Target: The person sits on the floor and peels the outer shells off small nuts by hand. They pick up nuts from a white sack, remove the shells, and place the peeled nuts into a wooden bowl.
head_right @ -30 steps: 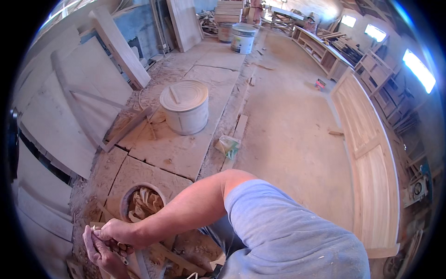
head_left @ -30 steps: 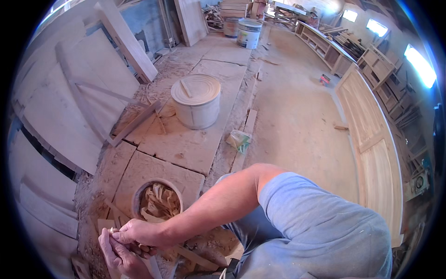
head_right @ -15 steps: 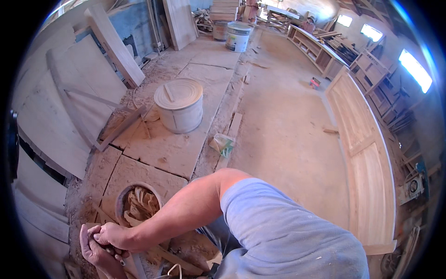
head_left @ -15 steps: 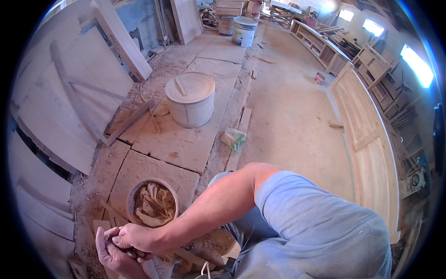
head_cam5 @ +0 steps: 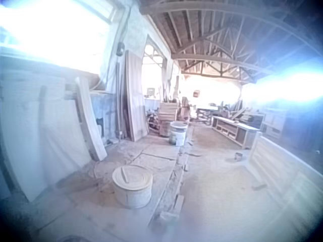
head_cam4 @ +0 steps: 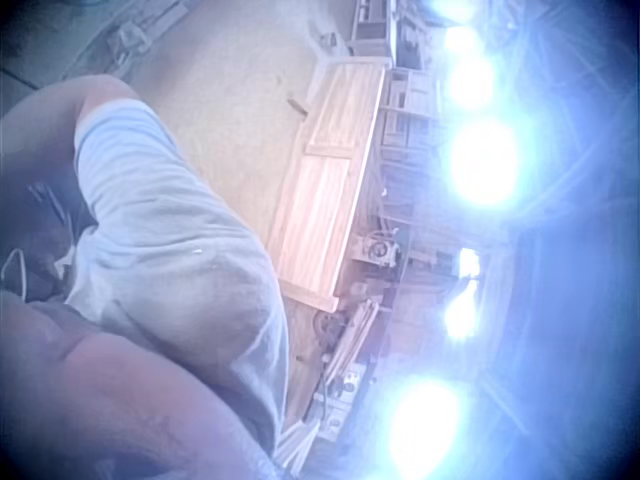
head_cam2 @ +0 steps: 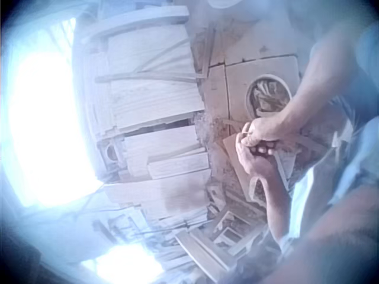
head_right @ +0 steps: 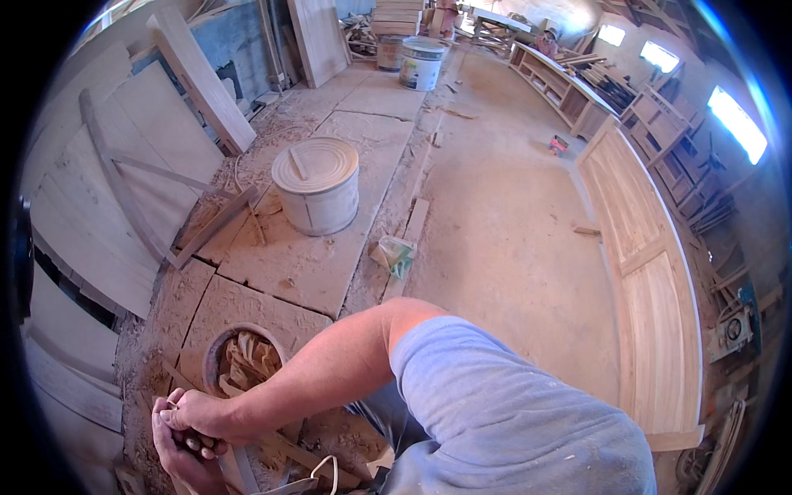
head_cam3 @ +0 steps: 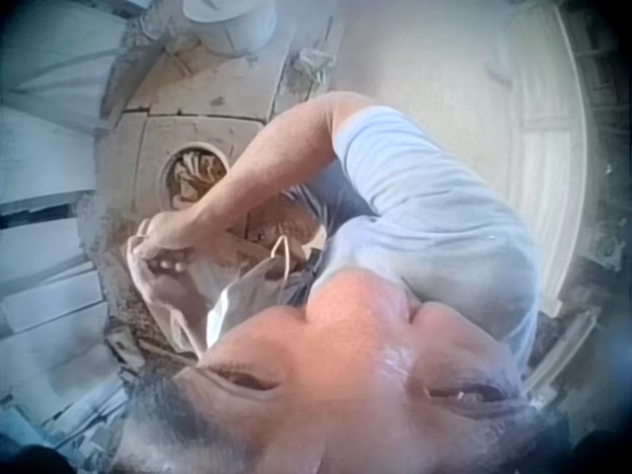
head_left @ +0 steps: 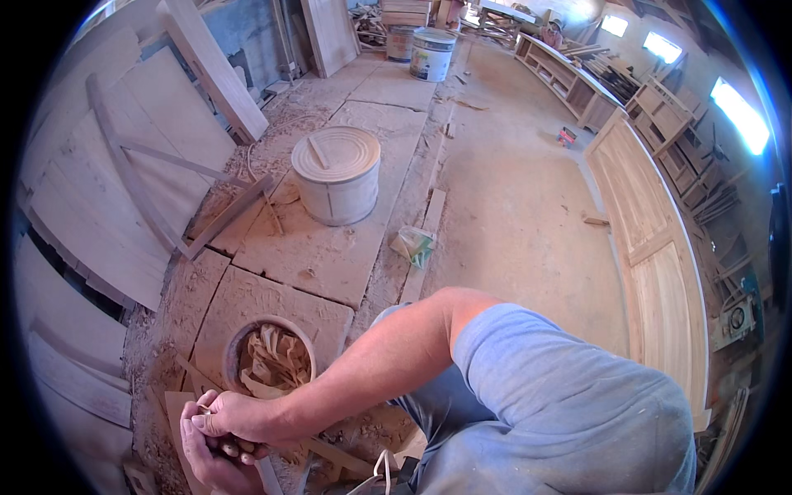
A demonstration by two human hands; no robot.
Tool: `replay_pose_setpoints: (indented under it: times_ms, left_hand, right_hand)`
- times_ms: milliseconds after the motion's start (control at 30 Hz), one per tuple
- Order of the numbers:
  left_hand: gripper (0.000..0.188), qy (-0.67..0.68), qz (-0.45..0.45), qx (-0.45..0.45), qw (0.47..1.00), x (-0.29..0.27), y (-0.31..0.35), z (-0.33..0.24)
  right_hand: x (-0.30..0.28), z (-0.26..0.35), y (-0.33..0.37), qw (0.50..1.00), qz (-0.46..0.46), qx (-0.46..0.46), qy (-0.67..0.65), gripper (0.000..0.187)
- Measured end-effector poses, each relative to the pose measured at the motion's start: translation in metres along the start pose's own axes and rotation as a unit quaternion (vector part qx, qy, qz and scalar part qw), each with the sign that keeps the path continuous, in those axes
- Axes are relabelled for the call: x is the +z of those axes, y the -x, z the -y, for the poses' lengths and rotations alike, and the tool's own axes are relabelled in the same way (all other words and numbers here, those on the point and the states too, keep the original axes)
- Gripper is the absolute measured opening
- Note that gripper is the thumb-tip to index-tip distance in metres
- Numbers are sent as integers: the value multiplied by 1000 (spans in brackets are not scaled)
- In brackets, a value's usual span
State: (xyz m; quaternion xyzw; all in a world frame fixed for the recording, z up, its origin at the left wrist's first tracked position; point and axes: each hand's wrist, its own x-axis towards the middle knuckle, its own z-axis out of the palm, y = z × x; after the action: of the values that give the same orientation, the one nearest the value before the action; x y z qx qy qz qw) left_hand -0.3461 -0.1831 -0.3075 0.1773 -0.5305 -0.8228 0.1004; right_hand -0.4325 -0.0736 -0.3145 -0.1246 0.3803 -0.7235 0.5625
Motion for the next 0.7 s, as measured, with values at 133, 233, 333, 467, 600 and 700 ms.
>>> replay_pose_setpoints:
  times_ms: [133, 233, 333, 467, 600, 700]
  left_hand:
    - [35, -84, -80, 53, 992, 9, 0, -1]
    - [35, -68, -149, 91, 982, 35, 9, -2]
    - [33, -56, -195, 119, 972, 37, 10, 3]
    - [34, -50, -212, 151, 964, 30, 8, 6]
    - [45, -107, -217, 174, 955, 22, 4, 17]
    - [50, -69, -224, 225, 946, 28, 2, 12]
  right_hand:
    - [5, -3, -3, 1000, -9, -8, -6, 24]
    - [1, -13, -9, 999, -10, -36, -5, 19]
    - [5, -17, -14, 998, -30, -62, -12, 19]
    - [7, -23, -22, 995, -5, -98, -29, 19]
    - [8, -7, 3, 997, -8, -72, -11, 15]
    - [8, -14, -5, 996, 49, -76, -6, 15]
